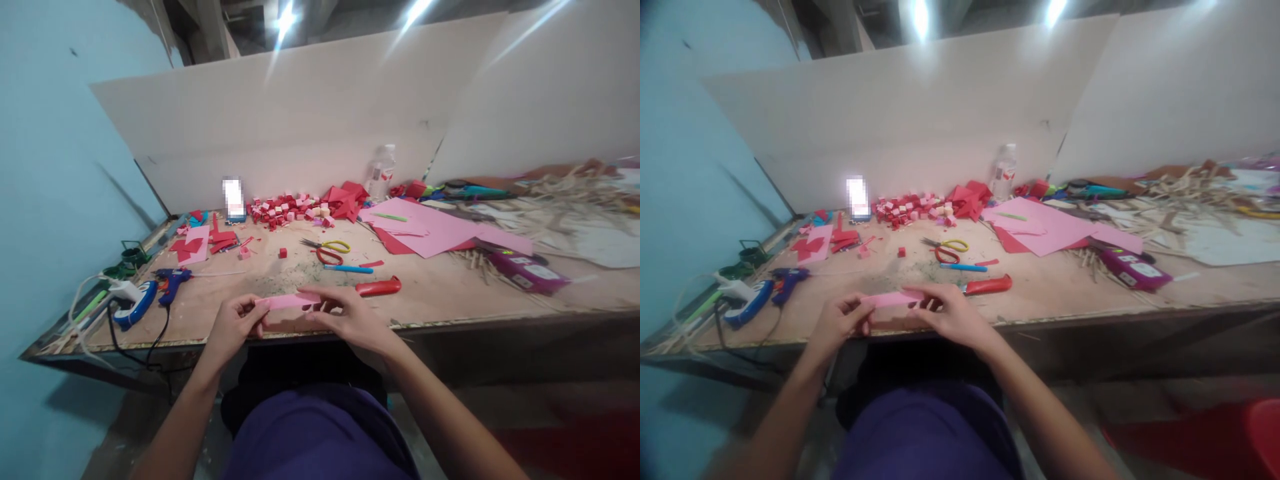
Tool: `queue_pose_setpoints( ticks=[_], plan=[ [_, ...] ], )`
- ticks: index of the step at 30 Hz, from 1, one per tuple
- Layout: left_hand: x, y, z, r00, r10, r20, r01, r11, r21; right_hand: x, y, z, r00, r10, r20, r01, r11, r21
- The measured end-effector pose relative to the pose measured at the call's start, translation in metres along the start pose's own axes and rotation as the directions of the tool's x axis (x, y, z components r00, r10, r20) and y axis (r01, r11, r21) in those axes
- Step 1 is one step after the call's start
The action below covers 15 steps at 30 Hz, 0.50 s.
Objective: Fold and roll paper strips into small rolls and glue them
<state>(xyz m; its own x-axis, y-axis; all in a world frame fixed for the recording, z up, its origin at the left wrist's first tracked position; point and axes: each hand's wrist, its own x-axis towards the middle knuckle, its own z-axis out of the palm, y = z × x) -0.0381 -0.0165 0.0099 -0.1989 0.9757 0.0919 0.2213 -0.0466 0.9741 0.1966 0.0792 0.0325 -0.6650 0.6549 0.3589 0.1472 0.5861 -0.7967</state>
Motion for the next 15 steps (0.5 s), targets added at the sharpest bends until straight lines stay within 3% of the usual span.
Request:
queue_pose_setpoints(
  ticks=[3,5,8,11,15],
  plan=[
    [0.002,0.000,-0.002,0.999,-0.006,0.041,0.008,0.998,-0.063,0.001,0.000,0.010,0.996,0.002,-0.090,0.002,0.999,0.041],
    [0.003,-0.002,-0.002,0.999,0.053,-0.001,-0.053,0.996,-0.078,0.002,0.001,0.015,0.991,0.049,-0.123,-0.038,0.995,0.092],
    [0.004,-0.006,-0.001,0.987,0.140,-0.081,-0.139,0.990,0.026,0.003,0.002,0.018,0.984,0.141,-0.109,-0.119,0.974,0.192],
    [0.004,-0.009,-0.002,0.989,0.122,-0.082,-0.110,0.985,0.132,0.004,0.001,0.020,0.974,0.210,-0.084,-0.179,0.941,0.286],
    [0.005,-0.010,-0.004,0.987,0.098,-0.126,-0.078,0.986,0.150,0.004,-0.001,0.022,0.964,0.264,-0.034,-0.230,0.892,0.388]
  ],
)
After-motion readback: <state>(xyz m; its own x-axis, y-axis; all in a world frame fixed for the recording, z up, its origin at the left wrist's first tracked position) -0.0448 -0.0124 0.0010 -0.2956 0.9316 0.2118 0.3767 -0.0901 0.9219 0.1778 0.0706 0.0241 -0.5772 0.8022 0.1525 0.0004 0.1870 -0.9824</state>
